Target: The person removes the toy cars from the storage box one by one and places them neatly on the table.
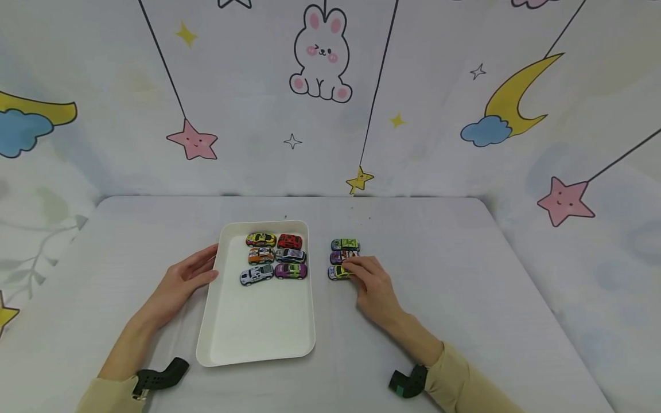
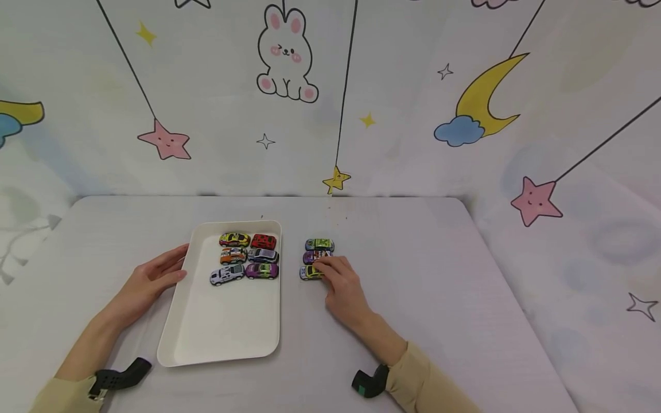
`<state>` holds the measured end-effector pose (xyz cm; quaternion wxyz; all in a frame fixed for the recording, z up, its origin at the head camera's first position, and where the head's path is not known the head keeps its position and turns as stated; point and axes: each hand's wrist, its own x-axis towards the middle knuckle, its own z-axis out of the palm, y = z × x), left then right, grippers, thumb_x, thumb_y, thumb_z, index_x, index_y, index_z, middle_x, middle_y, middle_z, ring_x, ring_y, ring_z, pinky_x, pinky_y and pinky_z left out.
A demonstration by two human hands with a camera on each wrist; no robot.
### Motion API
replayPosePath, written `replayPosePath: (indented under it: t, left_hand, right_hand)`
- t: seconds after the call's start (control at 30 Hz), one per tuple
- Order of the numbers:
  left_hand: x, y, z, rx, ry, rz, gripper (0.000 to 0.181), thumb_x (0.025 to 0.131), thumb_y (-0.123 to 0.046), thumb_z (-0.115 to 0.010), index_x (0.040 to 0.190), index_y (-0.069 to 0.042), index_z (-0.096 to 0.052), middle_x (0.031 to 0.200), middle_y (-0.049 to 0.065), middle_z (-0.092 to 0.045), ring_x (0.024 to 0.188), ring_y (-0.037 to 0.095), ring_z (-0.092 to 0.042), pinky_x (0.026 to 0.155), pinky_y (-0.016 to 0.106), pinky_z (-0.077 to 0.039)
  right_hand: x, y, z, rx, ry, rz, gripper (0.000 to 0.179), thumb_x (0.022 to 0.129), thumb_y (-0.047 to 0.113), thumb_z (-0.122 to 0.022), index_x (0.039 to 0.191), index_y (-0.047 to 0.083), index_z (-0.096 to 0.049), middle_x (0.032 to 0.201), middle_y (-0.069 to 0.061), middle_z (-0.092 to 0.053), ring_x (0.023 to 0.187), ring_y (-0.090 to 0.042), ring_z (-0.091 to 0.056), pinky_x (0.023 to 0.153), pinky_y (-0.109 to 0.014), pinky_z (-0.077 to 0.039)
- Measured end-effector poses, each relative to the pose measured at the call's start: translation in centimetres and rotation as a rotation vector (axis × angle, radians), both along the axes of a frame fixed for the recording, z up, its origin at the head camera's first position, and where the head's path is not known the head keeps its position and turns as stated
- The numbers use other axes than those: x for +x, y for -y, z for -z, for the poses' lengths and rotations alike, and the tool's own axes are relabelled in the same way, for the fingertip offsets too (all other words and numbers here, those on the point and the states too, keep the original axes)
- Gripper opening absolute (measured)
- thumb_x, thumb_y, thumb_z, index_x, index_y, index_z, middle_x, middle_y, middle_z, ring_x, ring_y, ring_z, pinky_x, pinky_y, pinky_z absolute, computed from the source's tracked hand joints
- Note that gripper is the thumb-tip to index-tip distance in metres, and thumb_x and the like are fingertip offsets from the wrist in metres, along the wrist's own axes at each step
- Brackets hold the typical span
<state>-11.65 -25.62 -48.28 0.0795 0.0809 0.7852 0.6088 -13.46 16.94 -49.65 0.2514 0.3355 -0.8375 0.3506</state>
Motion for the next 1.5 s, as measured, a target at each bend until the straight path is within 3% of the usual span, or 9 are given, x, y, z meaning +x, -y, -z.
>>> replayPosePath:
  t: [0.47,0.97,1.5]
  left_hand:
    - [0.07,-0.02,0.12,0.010,-0.012,0.005,0.065,0.101,-0.021,-0.062,0.156,-0.005,-0.031,0.162,0.019,-0.029,0.137,-0.004,-0.040,0.099,0.006,-0.041]
    - [0.06,-0.07,0.03,0.003,-0.014,0.010,0.065,0.101,-0.021,-0.062,0.156,-0.006,-0.031,0.162,0.019,-0.030,0.137,-0.004,-0.040,0.099,0.006,-0.041]
    - [0.08,-0.18,-0.06,0.013,-0.003,0.004,0.065,0.101,-0.021,-0.062,0.156,-0.005,-0.031,0.162,0.019,-0.029,0.135,-0.007,-0.040,0.099,0.006,-0.041]
  right_hand:
    - [-0.03,0.06,-0.28,0.002,0.020,0.032,0.039,0.076,-0.024,-0.068,0.107,-0.001,-0.073,0.109,-0.011,-0.066,0.106,-0.026,-0.061,0.088,-0.042,-0.056]
    - [0.01,-0.01,-0.23,0.011,0.070,0.059,0.030,0.083,-0.015,-0.066,0.108,0.000,-0.072,0.110,-0.009,-0.065,0.104,-0.024,-0.059,0.086,-0.038,-0.055]
    - [0.04,0.11,-0.10,0.002,0.074,0.080,0.030,0.081,-0.012,-0.065,0.107,0.001,-0.071,0.109,-0.010,-0.064,0.102,-0.025,-0.058,0.085,-0.038,-0.054]
